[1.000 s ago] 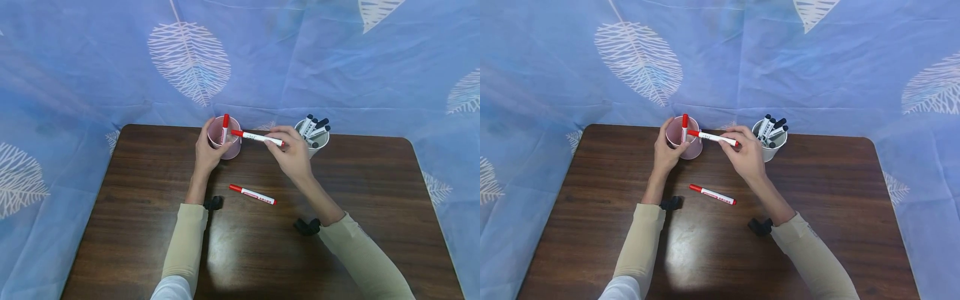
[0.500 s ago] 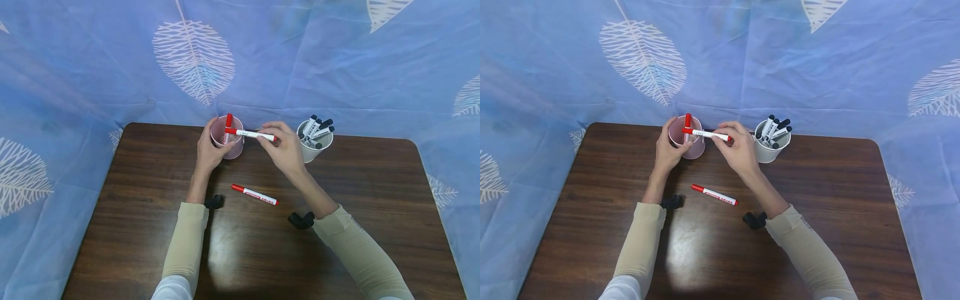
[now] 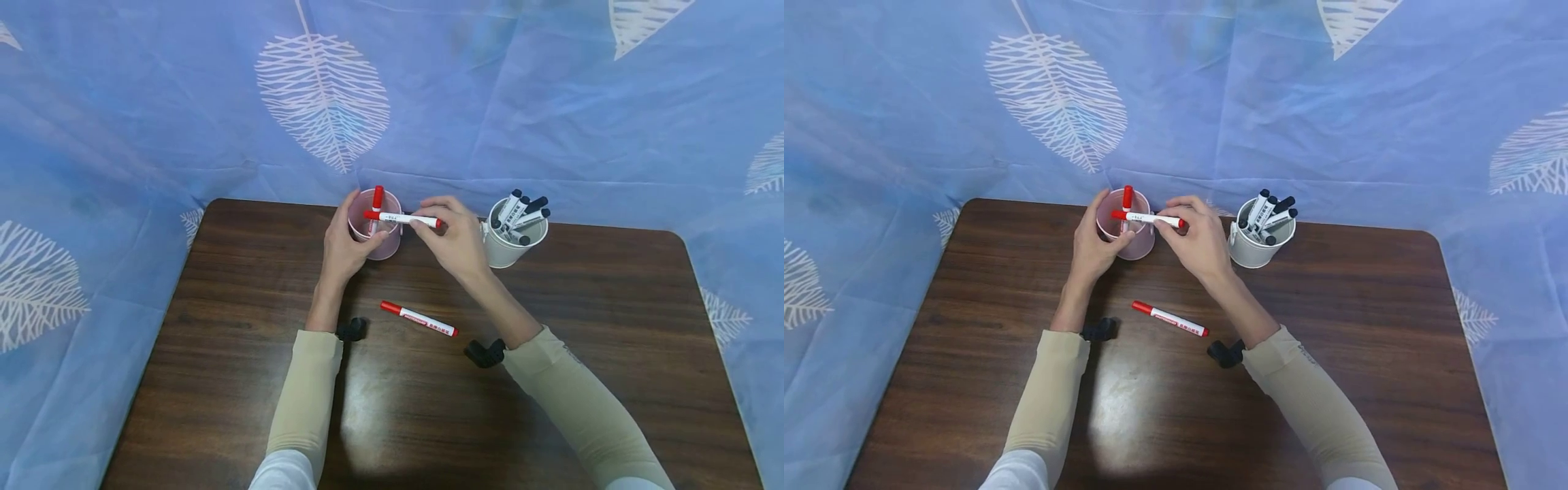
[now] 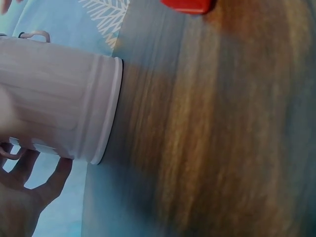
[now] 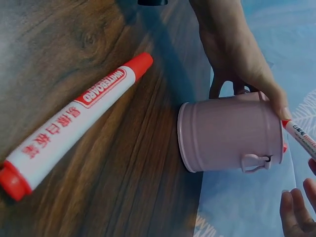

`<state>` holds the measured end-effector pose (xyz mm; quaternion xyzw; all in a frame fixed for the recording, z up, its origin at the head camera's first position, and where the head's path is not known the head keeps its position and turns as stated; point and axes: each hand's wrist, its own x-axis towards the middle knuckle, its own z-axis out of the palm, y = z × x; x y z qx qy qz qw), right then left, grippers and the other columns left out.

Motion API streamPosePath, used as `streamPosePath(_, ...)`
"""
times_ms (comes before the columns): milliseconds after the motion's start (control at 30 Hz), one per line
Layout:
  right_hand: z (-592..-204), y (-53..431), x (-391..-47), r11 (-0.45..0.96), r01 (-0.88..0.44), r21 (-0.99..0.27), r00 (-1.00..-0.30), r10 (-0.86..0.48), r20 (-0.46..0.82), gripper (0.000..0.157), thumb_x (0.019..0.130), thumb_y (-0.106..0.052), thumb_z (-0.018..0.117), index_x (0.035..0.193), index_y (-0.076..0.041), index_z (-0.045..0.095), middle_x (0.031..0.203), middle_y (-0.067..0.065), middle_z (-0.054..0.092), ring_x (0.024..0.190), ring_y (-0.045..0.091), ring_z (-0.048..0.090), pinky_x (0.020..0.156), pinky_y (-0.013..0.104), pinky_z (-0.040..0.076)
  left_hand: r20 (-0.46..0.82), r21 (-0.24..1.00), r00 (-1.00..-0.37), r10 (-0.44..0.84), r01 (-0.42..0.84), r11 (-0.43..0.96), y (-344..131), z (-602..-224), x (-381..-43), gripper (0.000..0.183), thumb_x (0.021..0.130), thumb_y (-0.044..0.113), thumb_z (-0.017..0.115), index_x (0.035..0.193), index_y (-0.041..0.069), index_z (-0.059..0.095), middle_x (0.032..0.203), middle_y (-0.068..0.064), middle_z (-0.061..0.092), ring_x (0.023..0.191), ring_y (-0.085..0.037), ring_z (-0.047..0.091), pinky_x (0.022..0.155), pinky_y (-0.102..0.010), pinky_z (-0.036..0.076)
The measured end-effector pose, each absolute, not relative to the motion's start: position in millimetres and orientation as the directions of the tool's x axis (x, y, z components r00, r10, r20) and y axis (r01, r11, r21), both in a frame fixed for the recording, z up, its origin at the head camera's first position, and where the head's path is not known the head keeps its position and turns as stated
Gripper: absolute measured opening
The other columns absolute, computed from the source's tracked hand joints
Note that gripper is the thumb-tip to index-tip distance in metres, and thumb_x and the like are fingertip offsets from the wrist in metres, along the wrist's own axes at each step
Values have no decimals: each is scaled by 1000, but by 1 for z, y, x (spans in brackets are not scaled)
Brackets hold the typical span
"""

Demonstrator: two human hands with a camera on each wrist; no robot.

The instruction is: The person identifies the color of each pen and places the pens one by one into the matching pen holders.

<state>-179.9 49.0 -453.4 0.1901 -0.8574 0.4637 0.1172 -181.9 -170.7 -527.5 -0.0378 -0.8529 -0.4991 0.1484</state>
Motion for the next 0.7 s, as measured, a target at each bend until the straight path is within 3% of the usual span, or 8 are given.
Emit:
streamPosePath(367, -456, 33, -186, 517, -415, -749, -910, -252, 330, 18, 88, -22, 77, 99, -8, 79, 116, 6, 67, 95, 21, 57, 74, 34, 41, 288, 821, -956, -63, 213, 531, -172, -527, -181, 89, 79, 51, 79, 153, 23, 37, 149, 0, 47, 133, -14, 47, 108, -41, 40)
streamPosePath(500, -458, 32, -186, 543, -405, -736, -914, -258, 312, 20, 88, -22, 78, 101, -8, 78, 121, 10, 65, 108, 24, 58, 84, 38, 44, 285, 813, -957, -59, 209, 543, -172, -528, -182, 89, 80, 53, 77, 153, 24, 36, 149, 0, 46, 132, -15, 48, 106, -43, 42)
streamPosePath(700, -462, 36, -185, 581, -347, -736, -937, -251, 243, 55, 85, -36, 80, 130, -7, 66, 142, 9, 50, 122, 26, 55, 90, 42, 53, 290, 814, -955, -66, 210, 542, -173, -530, -181, 89, 79, 52, 78, 153, 25, 36, 150, -1, 46, 129, -16, 50, 105, -42, 43)
